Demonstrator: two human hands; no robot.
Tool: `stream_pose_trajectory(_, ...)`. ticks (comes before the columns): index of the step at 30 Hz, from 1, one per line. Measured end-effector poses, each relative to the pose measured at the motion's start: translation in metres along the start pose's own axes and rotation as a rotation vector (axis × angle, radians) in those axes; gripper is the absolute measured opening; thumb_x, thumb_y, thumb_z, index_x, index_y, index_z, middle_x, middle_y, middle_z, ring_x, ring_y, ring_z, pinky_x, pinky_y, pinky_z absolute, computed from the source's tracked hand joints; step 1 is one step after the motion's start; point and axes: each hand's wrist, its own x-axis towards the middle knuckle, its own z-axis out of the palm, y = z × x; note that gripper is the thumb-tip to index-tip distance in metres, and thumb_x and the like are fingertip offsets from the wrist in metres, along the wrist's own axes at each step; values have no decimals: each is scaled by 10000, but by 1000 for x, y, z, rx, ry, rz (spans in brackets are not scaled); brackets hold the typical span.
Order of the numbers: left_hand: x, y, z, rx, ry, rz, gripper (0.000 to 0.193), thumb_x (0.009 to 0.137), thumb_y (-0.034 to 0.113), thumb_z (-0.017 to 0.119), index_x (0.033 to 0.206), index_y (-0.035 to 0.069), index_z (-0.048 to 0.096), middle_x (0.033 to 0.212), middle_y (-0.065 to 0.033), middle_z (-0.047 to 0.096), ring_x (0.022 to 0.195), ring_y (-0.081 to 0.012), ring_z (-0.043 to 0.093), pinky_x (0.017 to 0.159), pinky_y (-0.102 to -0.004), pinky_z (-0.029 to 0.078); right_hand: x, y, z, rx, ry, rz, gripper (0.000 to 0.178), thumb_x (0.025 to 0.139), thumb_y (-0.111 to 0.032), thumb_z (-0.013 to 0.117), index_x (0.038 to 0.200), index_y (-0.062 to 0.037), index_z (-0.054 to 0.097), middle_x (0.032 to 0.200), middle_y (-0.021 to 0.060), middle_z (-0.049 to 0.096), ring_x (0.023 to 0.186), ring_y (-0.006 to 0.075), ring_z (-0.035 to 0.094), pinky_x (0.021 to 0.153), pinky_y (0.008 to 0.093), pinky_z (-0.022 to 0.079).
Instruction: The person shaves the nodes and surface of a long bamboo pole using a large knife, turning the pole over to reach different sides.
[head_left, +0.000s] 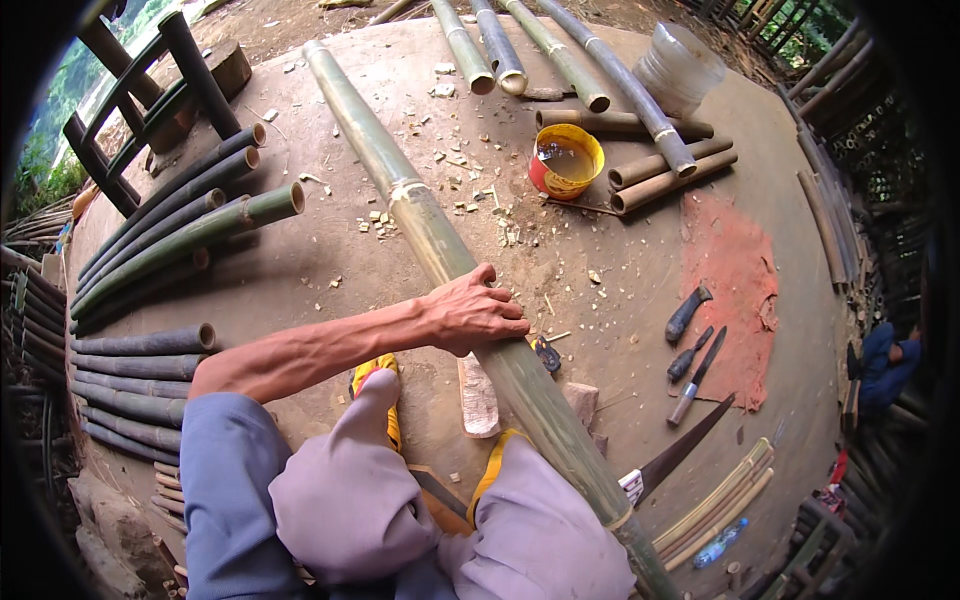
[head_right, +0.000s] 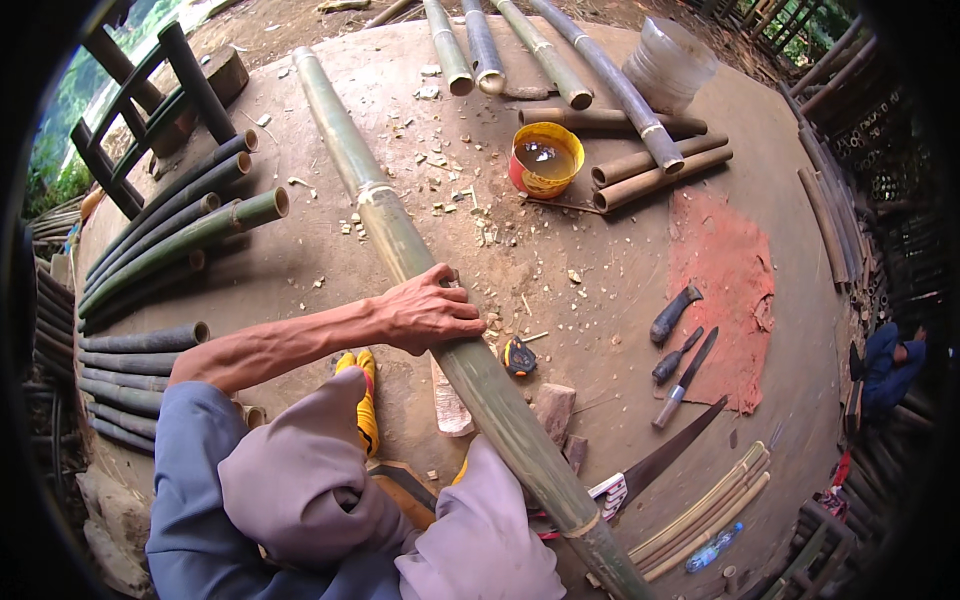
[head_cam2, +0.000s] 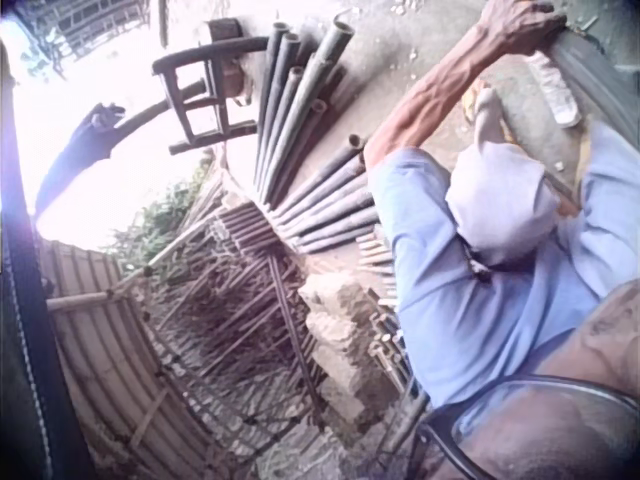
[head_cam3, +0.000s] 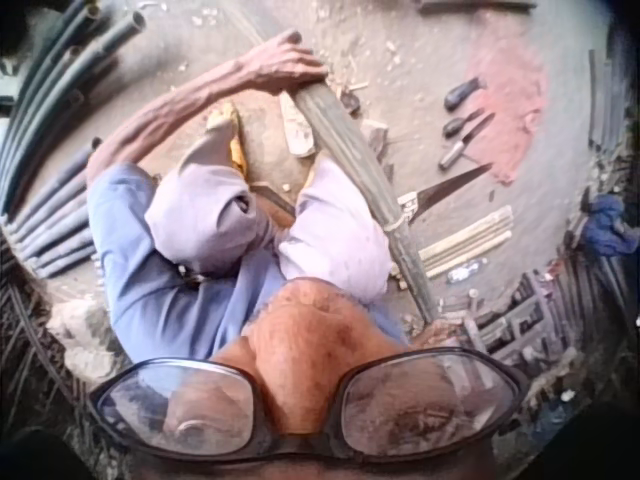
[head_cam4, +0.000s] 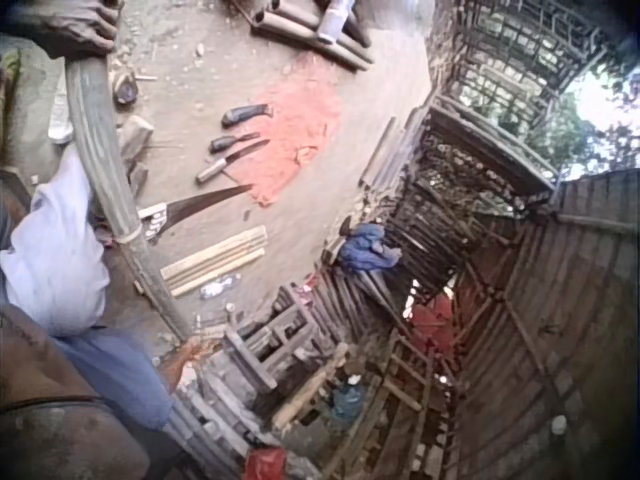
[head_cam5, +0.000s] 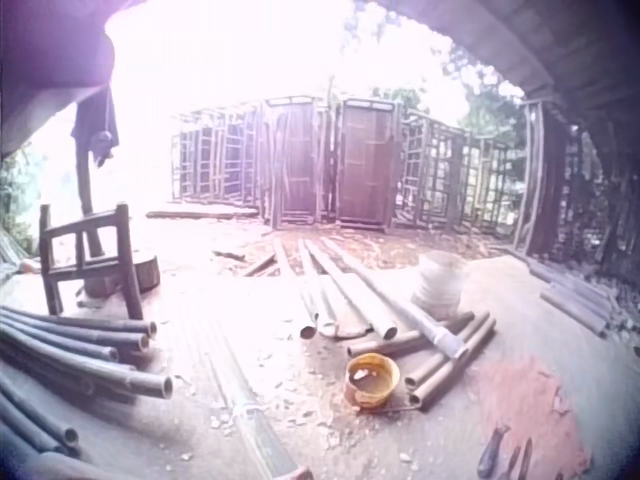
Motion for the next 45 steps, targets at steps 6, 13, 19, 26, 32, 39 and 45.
stream_pose_trajectory(6,36,-52,44,65,-14,79,458,674,212,768,1065,215,529,908,43,592,1012,-173,611,899,-467,375,-48,-11,24,-1,-109,11,408,893,-412,631,951,-13,695,925,114,650,854,233,634,754,337,504)
stream_pose_trajectory(13,16,-99,61,-9,341,-337,577,773,77,706,1308,172,512,1318,-54,551,1227,-217,538,1090,-507,348,-139,38,24,-79,-212,220,412,909,-416,621,936,-12,698,917,112,652,851,228,635,753,328,501)
stream_pose_trajectory(19,-73,-32,84,-478,352,-538,503,780,80,673,1256,94,513,1184,-151,562,1083,-345,580,921,-431,503,-234,51,48,-175,-498,382,417,923,-420,612,923,-12,700,910,111,654,849,223,636,752,320,498)
stream_pose_trajectory(26,-187,62,118,-790,187,-729,394,771,68,695,1155,88,612,1110,-130,640,1002,-304,645,851,-424,532,-259,-115,197,1009,-976,843,285,1009,-201,556,1161,40,542,1091,162,618,967,261,627,930,414,541)
stream_pose_trajectory(32,-250,117,135,-891,268,-961,377,782,76,700,1146,50,610,1078,-134,654,959,-289,658,822,-392,545,-270,-303,342,1143,-1098,511,265,980,-100,545,1211,29,533,1091,164,645,1047,270,631,953,436,531)
stream_pose_trajectory(39,-299,165,155,-870,461,-1154,349,827,173,665,1140,31,606,1075,-168,651,959,-329,668,823,-414,536,-294,-321,347,788,-1303,-156,212,947,-58,602,1145,16,600,894,95,703,776,178,699,723,317,598)
stream_pose_trajectory(45,-326,183,155,-779,597,-1267,353,778,99,707,1112,34,615,1012,-154,650,924,-299,664,809,-391,537,-272,-238,342,379,-1244,-183,210,937,-55,603,1128,30,619,883,89,694,776,157,685,710,287,579)
